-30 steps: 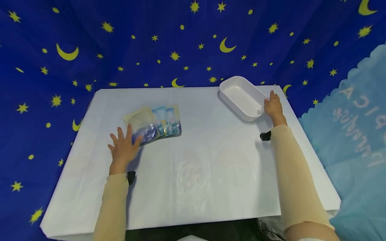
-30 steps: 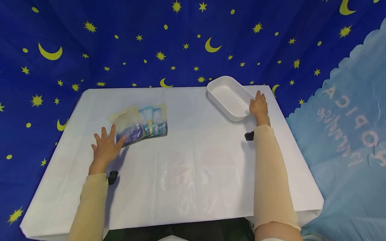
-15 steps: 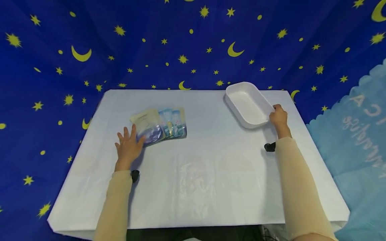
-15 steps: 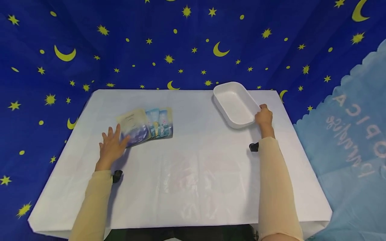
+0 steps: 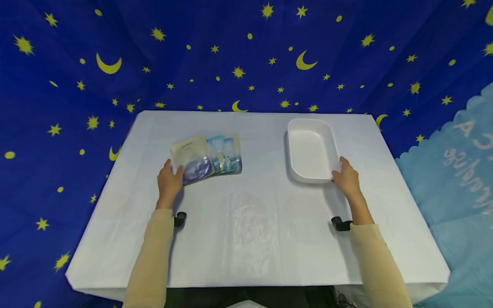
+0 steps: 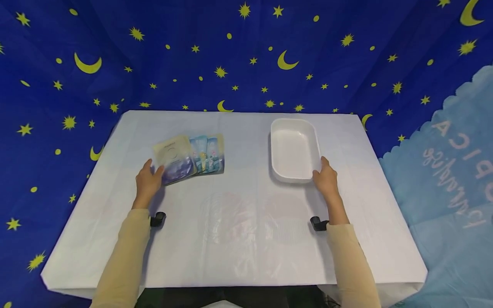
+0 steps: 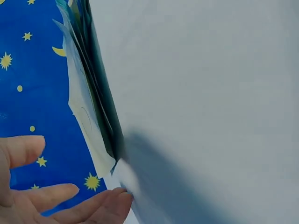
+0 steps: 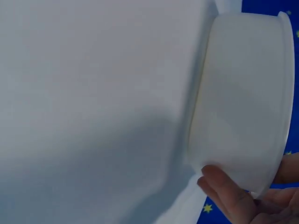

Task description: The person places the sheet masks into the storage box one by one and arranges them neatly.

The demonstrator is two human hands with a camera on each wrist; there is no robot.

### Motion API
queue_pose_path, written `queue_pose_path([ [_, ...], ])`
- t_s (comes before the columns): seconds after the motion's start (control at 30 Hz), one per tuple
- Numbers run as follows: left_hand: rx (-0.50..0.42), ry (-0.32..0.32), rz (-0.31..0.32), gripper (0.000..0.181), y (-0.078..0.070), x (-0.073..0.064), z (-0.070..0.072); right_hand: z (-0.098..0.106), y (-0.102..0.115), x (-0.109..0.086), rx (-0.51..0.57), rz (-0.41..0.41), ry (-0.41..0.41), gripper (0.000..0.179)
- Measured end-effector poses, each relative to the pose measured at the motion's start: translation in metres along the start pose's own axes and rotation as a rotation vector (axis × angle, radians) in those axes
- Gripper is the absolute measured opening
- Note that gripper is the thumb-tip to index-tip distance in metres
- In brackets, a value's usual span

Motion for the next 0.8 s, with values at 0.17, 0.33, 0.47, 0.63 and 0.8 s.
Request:
queue_pose_path([
  [0.17, -0.047, -0.069, 0.029, 0.061, 0.003, -0.001, 0.001, -0.012, -0.001, -0.037, 0.036, -0.009, -0.003, 0.062],
  [0.33, -0.018, -0.093, 0.036, 0.059, 0.003, -0.004, 0.001, -0.021, 0.000, -0.066, 0.071, -0.017, -0.043, 0.061],
  [0.47, 0.009, -0.082, 0.059, 0.064, 0.003, -0.006, -0.002, -0.024, -0.003, -0.080, 0.103, -0.030, -0.070, 0.060],
  [0.63, -0.032, -0.097, 0.093, 0.075, 0.004, -0.006, -0.006, -0.027, -0.006, -0.085, 0.134, -0.036, -0.082, 0.060],
  [0.8, -0.068, -0.157, 0.109, 0.072, 0.007, -0.006, -0.005, -0.028, -0.006, -0.086, 0.134, -0.029, -0.085, 0.059],
])
Point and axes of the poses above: each hand's wrist, its own x-axis towards the middle knuckle, its own z-axis out of the back of the hand, y = z × x, the point moved 7 cm from there along x, towards the middle knuckle, and after that the axes turned 15 degrees about -z, right-handed, at the moved point
